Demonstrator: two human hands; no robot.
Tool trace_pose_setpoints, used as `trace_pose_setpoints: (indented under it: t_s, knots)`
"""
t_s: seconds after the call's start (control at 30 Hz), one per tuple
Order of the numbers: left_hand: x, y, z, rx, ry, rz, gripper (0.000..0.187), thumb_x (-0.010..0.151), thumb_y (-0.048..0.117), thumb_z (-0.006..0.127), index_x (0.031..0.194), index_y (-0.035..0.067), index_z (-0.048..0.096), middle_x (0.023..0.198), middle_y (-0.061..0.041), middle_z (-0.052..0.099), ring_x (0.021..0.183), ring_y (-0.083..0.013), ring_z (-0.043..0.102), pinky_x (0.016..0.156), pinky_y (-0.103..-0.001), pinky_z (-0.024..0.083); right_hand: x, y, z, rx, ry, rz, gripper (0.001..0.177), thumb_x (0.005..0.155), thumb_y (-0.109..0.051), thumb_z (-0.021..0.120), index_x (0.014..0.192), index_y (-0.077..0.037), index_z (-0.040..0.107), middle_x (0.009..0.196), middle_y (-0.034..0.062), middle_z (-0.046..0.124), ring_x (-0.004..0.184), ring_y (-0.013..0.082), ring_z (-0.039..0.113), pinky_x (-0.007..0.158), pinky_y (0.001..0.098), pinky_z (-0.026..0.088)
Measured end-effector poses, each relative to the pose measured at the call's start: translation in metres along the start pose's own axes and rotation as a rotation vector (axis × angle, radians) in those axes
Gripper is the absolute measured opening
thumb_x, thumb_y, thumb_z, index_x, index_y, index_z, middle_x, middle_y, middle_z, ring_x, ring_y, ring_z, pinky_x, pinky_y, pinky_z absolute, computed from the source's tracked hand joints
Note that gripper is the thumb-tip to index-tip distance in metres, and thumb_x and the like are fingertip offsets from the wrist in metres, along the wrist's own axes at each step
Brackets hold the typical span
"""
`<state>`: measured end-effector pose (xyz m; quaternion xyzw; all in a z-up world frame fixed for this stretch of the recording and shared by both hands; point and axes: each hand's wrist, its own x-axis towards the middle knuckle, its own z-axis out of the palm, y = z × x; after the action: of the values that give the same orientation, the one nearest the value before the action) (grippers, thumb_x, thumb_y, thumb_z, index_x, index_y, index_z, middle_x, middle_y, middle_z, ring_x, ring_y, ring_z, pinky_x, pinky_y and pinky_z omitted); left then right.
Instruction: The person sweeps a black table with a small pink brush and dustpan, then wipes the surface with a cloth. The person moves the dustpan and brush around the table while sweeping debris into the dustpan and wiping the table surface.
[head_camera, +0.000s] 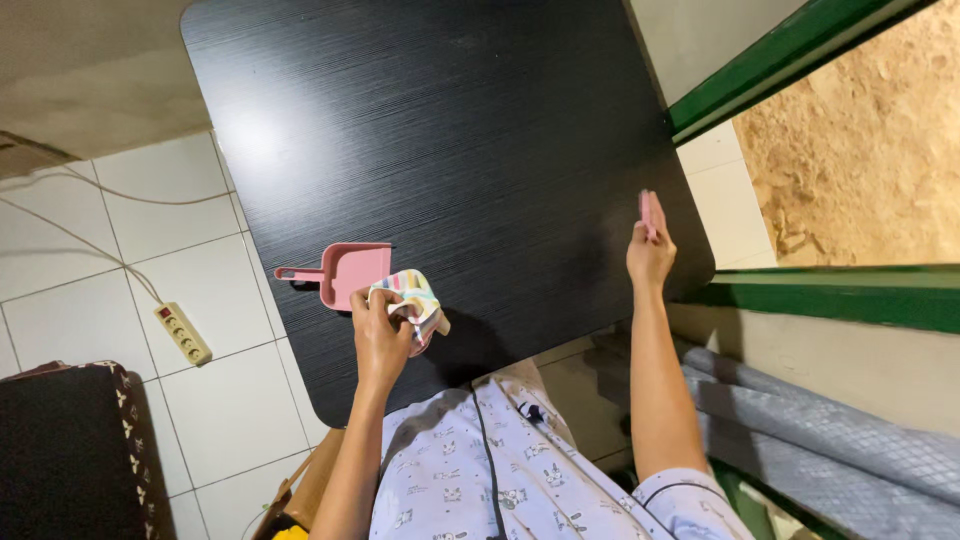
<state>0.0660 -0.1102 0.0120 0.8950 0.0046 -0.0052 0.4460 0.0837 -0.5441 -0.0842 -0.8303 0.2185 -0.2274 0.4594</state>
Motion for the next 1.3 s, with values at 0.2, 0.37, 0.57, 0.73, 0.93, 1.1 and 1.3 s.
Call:
trace_pose_setpoints:
  t_s: [0.2,0.37,0.57,0.73,0.93,1.1,1.3]
  knots:
    - [0.028,0.058,0.068,0.001,0.092,0.037,0.034,0.075,-0.009,0.070,0.106,0.001,0.058,0.119,-0.021,0.049,0.108,-0.0405,0.059,0.087,-0.045,0.053,0.052,0.022,0.047,-0.863,-0.091,-0.230,0.057,0.087,-0.008,0.068,0.138,0.004,0.046,0.114,0.0206,0.062,0.097,0.0346,0.066,0.079,0.0466,0.056]
    - [0.041,0.092,0.103,-0.013,0.115,-0.106,0.034,0.074,-0.008,0.069,0.105,0.001,0.058,0.120,-0.021,0.049,0.108,-0.0392,0.059,0.087,-0.044,0.054,-0.031,-0.049,0.118,-0.323,-0.660,-0.158,0.064,0.099,-0.007,0.061,0.158,-0.020,0.040,0.125,0.0206,0.068,0.087,0.0265,0.073,0.083,0.0391,0.058]
    - [0.043,0.100,0.115,0.007,0.149,-0.220,0.031,0.075,-0.007,0.069,0.103,0.000,0.058,0.122,-0.020,0.048,0.107,-0.0381,0.060,0.085,-0.045,0.055,0.093,-0.011,0.062,-0.171,-0.555,0.095,0.056,0.101,-0.004,0.046,0.152,-0.028,0.042,0.158,-0.0010,0.054,0.078,0.0213,0.077,0.062,0.0332,0.063]
    - [0.039,0.107,0.143,-0.032,0.110,-0.248,0.028,0.076,-0.005,0.069,0.101,0.000,0.058,0.120,-0.019,0.049,0.105,-0.0365,0.062,0.082,-0.043,0.057,0.166,0.060,0.024,-0.612,-0.305,-0.129,0.068,0.100,-0.005,0.063,0.162,-0.008,0.034,0.132,0.0118,0.070,0.105,0.0193,0.073,0.092,0.0424,0.058]
    - [0.036,0.104,0.156,-0.002,0.106,-0.219,0.029,0.076,-0.006,0.069,0.102,0.000,0.059,0.120,-0.019,0.049,0.105,-0.0372,0.062,0.084,-0.044,0.056,0.017,-0.007,0.065,-0.396,-0.710,-0.220,0.073,0.086,-0.001,0.063,0.155,-0.016,0.041,0.145,0.0152,0.059,0.112,0.0327,0.071,0.090,0.0345,0.058]
    - [0.031,0.101,0.150,0.026,0.118,-0.157,0.030,0.077,-0.006,0.070,0.104,0.000,0.059,0.121,-0.020,0.048,0.105,-0.0379,0.062,0.084,-0.044,0.055,0.008,-0.028,0.035,0.004,-0.582,-0.279,0.061,0.099,0.003,0.056,0.155,-0.020,0.051,0.154,0.0080,0.057,0.132,0.0271,0.065,0.106,0.0314,0.056]
    - [0.016,0.096,0.143,-0.007,0.037,-0.115,0.030,0.078,-0.005,0.071,0.105,0.001,0.059,0.119,-0.018,0.049,0.104,-0.0366,0.062,0.082,-0.042,0.057,0.064,0.075,-0.058,-0.719,-0.185,-0.134,0.076,0.082,0.004,0.065,0.153,-0.014,0.045,0.149,0.0206,0.056,0.131,0.0424,0.055,0.103,0.0475,0.051]
